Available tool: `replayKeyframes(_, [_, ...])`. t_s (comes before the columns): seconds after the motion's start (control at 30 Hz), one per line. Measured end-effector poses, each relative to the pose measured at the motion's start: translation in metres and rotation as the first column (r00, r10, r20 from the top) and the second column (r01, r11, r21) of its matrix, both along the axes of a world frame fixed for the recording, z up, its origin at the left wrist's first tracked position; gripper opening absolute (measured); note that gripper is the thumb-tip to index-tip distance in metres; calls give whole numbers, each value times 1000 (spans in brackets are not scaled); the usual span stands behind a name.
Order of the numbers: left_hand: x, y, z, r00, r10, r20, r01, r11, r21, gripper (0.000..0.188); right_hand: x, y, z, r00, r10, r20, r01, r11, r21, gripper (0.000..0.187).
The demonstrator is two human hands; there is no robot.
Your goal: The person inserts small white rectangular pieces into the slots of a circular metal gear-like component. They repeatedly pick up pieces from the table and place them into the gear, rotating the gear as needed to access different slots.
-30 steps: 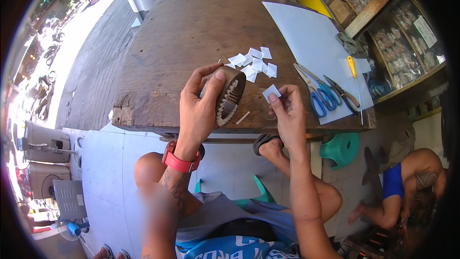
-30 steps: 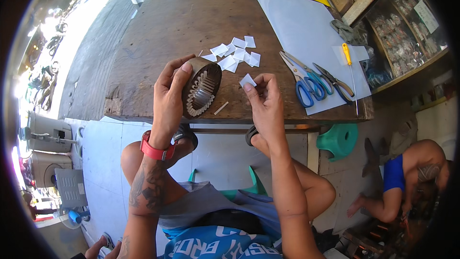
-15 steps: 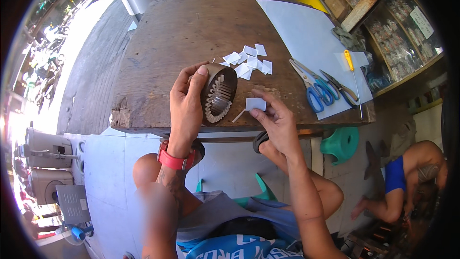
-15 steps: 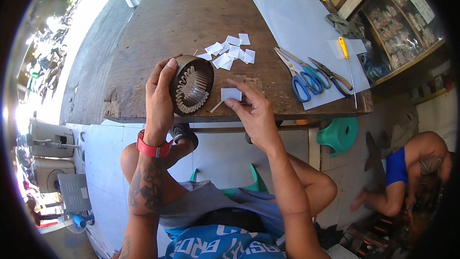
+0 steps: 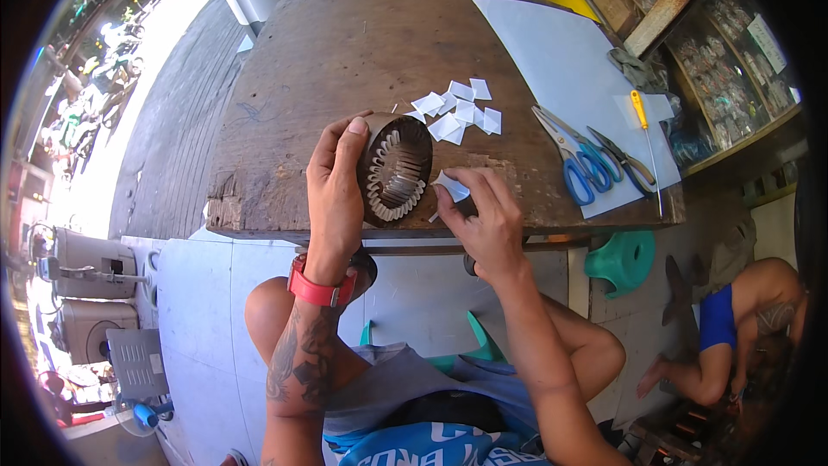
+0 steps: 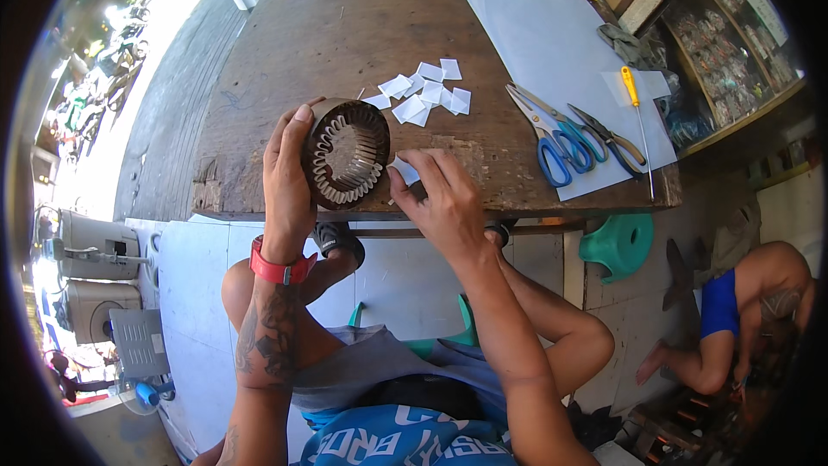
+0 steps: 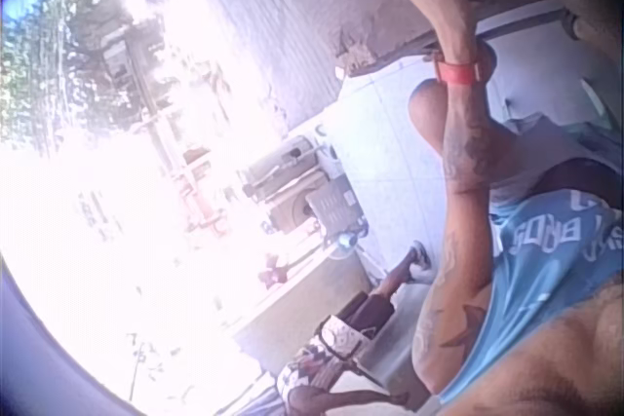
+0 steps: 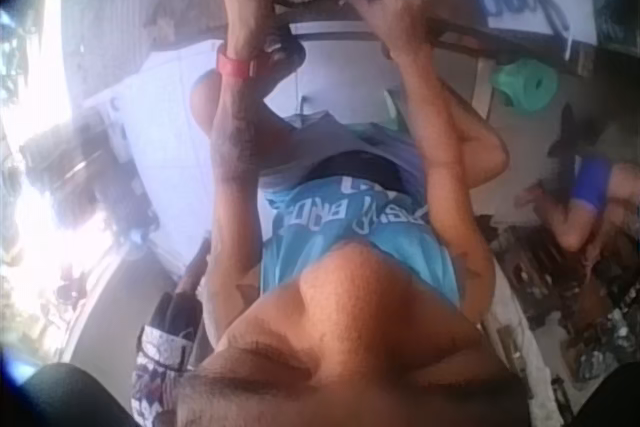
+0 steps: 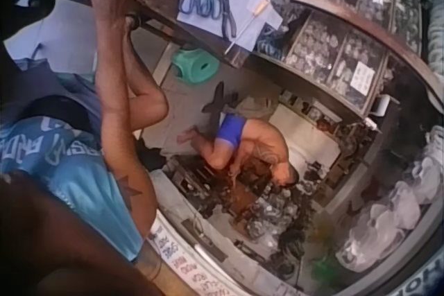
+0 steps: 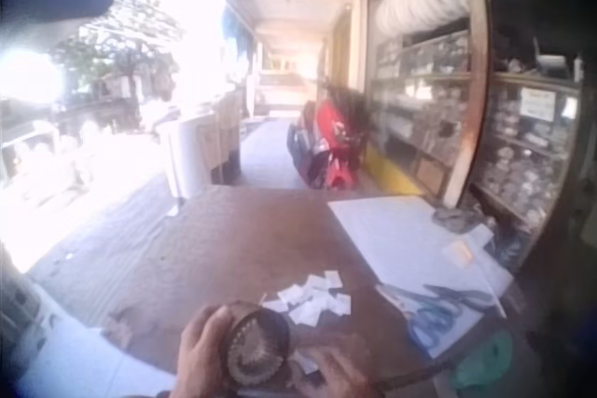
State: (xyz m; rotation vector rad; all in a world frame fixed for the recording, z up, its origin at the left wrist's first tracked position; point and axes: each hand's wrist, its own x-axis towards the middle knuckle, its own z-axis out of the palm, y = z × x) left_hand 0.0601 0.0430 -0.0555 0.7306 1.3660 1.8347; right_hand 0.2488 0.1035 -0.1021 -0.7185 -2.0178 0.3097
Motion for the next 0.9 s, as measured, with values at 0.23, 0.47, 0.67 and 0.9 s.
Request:
replayKeyframes(0.23, [7, 0, 5, 999, 30, 32, -31, 999, 16, 43, -13, -2, -13, 999, -24, 42, 22, 999, 49, 29])
replayKeyframes(0.47, [7, 1, 5, 1000, 6, -1, -6, 1000, -28, 44, -10, -6, -9, 995, 23, 100, -32, 995, 92, 27])
replayKeyframes(0.67, [14, 0, 10, 999, 17, -40, -17, 1000, 20, 41, -10, -7, -4, 999, 9, 36, -5, 992, -125, 28])
replayKeyframes(0.9, [15, -1, 11, 999, 14, -30, -13, 1000, 22, 41, -12, -4, -2, 998, 59, -24, -63, 972, -227, 27])
